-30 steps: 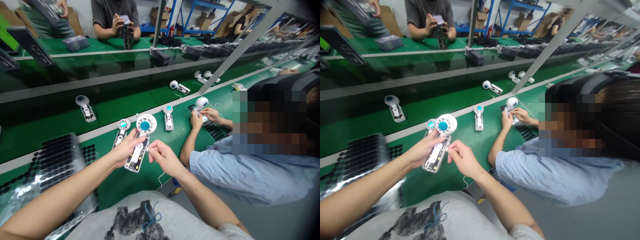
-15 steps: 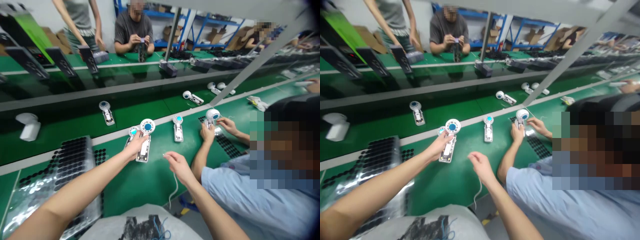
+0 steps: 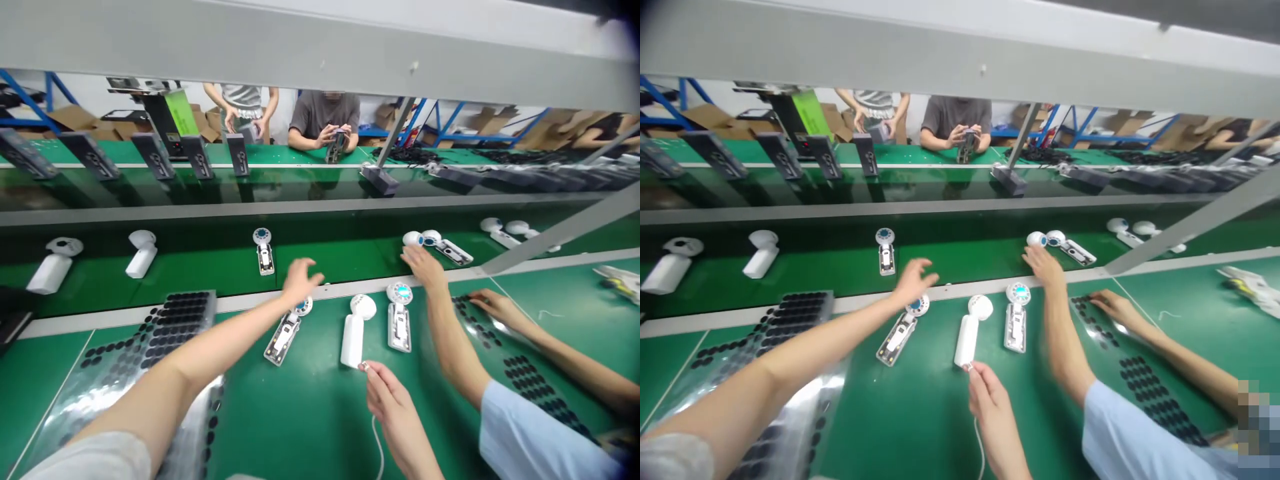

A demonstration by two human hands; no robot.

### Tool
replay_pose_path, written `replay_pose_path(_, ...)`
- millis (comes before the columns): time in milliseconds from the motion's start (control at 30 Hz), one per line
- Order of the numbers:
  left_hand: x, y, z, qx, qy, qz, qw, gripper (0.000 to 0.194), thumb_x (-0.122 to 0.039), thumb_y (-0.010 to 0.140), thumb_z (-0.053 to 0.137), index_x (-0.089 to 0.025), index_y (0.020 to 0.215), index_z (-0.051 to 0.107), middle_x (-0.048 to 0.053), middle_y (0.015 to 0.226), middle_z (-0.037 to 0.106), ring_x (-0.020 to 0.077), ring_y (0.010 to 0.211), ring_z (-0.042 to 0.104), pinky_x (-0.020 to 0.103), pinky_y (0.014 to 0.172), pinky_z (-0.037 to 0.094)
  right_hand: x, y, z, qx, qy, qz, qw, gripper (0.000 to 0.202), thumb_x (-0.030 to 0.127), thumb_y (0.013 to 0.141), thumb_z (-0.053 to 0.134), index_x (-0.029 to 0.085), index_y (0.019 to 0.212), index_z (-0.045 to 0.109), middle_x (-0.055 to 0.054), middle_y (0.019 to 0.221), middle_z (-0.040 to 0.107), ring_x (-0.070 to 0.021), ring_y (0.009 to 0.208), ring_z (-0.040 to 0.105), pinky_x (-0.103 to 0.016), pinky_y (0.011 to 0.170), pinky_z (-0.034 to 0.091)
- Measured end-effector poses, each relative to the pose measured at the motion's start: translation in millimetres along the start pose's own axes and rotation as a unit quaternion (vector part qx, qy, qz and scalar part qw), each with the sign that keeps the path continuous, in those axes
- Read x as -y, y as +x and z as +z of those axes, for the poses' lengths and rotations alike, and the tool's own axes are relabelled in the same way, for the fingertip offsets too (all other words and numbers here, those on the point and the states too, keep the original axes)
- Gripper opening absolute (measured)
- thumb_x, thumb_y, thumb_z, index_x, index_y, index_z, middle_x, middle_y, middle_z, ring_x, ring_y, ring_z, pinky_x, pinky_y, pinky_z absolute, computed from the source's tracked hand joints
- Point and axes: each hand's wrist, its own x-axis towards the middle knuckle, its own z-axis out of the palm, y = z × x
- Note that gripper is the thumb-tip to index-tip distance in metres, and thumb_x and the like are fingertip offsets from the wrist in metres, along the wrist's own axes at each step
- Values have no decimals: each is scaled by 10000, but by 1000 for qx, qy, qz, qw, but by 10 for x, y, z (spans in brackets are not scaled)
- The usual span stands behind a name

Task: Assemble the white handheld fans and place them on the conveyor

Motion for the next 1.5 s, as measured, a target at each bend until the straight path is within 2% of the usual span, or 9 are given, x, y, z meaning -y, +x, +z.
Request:
replay_pose_path(167,277,802,-637,-161,46,-181,969,602,-308,593,690,-90,1076,403,282,1253,321,426,1225,241,493,899,288,49,84,125,-3,-25,-9,1000,338,500,694,598,202,851,573,27,572,411,-116,510,334,-257,486,232)
replay_pose_path(367,422,1008,-740,-88,-50,-214,972,347,-148,497,701,-149,770,486,112,800,570,311,899,554,359,685,417,126,124,179,19,-92,-26,995,342,540,734,537,200,778,540,13,594,540,-109,473,360,-249,481,254)
replay_pose_path(533,256,441,-865,32,-204,-158,965,230,-298,633,655,-165,734,496,-12,576,506,122,499,519,247,500,420,239,167,329,64,-104,-49,991,311,501,772,522,191,765,506,15,604,550,-104,490,403,-243,499,295)
replay_pose_path(633,136,-127,-888,91,-344,-165,920,306,-456,743,543,-152,772,517,5,592,524,112,471,513,237,461,430,311,162,491,97,-124,-77,985,270,460,791,516,190,787,516,28,613,512,-102,523,409,-239,508,306)
replay_pose_path(733,48,-677,-827,139,-456,-209,854,265,-408,799,505,-144,779,516,7,592,536,109,464,519,235,462,444,353,91,654,122,-152,-105,975,242,431,816,484,195,767,512,40,597,488,-96,514,384,-232,494,296)
replay_pose_path(900,-4,-1290,-697,154,-452,-177,861,196,-345,790,562,-181,889,519,-11,707,569,96,551,547,199,506,437,364,-84,799,149,-171,-146,963,205,381,828,468,197,750,513,44,589,485,-94,518,386,-228,505,307)
replay_pose_path(1167,-86,-1590,-691,189,-413,-128,882,251,-372,783,566,-211,962,494,-44,680,500,75,550,488,191,536,391,345,-292,778,152,-221,-166,949,210,389,829,455,202,744,498,54,572,431,-92,507,364,-223,487,301)
replay_pose_path(1333,-169,-1664,-713,179,-313,-87,929,325,-376,752,599,-216,1005,472,-15,807,542,110,674,522,210,600,403,347,-370,733,148,-287,-187,928,179,331,818,472,201,696,472,49,571,452,-95,515,392,-222,497,313)
replay_pose_path(1500,-198,-1712,-707,205,-289,-126,926,328,-416,777,547,-219,1010,427,-18,741,512,104,595,487,205,529,371,276,-371,691,170,-268,-173,932,177,321,839,437,204,709,459,52,573,484,-92,507,407,-218,503,331)
